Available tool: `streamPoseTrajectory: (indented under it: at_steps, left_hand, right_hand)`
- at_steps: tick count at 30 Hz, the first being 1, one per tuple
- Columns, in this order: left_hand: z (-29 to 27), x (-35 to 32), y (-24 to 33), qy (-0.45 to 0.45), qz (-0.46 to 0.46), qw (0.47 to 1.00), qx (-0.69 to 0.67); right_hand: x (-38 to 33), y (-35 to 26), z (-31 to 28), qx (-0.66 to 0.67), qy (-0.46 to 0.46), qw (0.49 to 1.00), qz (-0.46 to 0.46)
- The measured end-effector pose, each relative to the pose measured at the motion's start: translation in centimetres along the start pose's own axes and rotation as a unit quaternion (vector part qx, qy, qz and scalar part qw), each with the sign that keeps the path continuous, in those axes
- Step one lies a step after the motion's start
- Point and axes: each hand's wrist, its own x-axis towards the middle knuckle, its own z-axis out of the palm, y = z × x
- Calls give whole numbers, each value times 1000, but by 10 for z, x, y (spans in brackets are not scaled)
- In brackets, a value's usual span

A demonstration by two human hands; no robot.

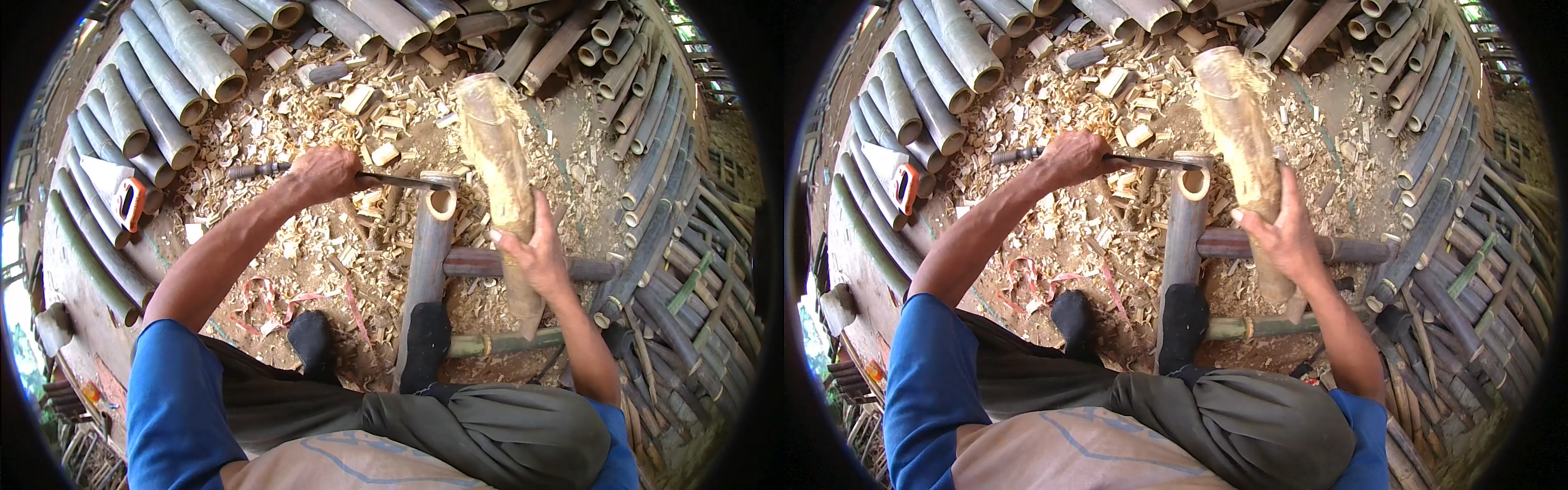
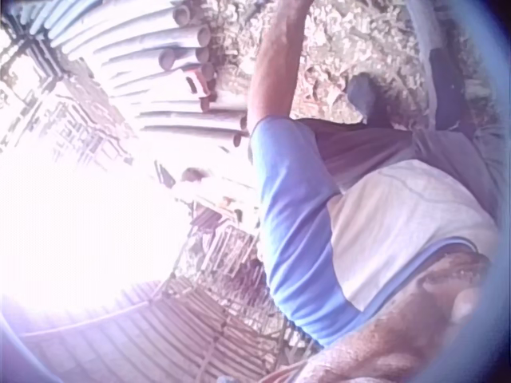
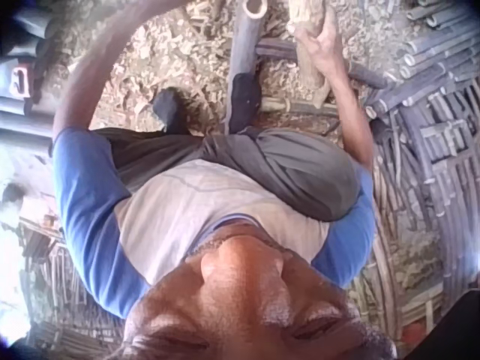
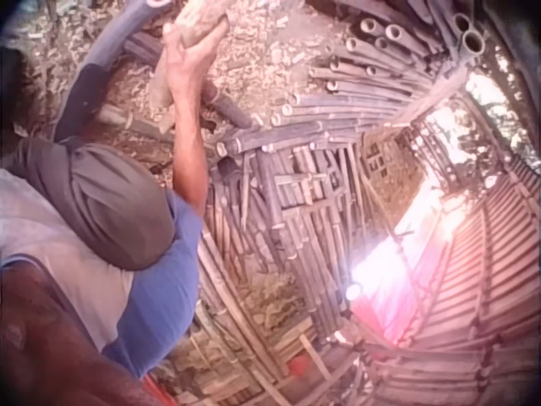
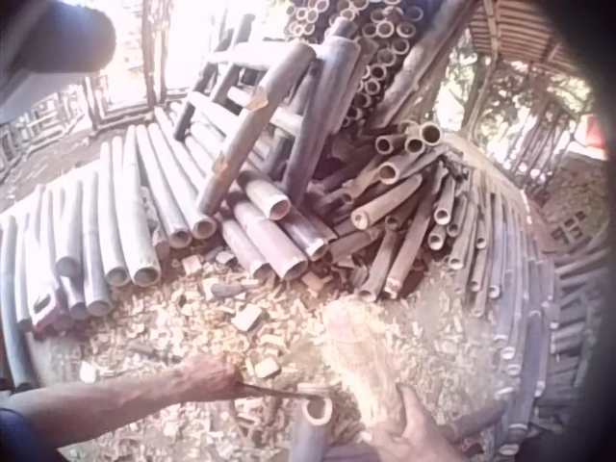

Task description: The person shapes and carves bamboo poles. The person uses a knife to carve and hollow out the end of a bamboo pole and uses a wooden mallet to strike the knife.

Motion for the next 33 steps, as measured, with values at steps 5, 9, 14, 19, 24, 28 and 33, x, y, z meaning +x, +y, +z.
streamPoseTrajectory:
  at_steps: [5, 9, 14, 19, 24, 28, 33]
  left_hand:
    - [4, 6, 0, -32, 1, 999, -44]
    - [4, 7, -6, -67, -1, 994, -81]
    - [4, -2, 12, -50, -15, 998, -47]
    - [34, -63, 26, 167, 79, 982, -44]
    - [31, -62, 43, 60, -8, 996, -64]
    - [26, -55, 44, -50, -69, 996, -7]
    - [33, -54, 44, -29, -33, 997, 68]
  right_hand:
    - [19, 6, 8, -198, -129, 969, 65]
    - [26, -8, 15, -134, -85, 987, -17]
    - [31, 25, 13, -292, -129, 948, -6]
    - [37, 6, -3, -36, -90, 995, 30]
    - [43, 24, -27, -81, -62, 994, -27]
    - [44, 30, -14, -254, -104, 951, -140]
    - [81, 58, -20, -466, -162, 716, -493]
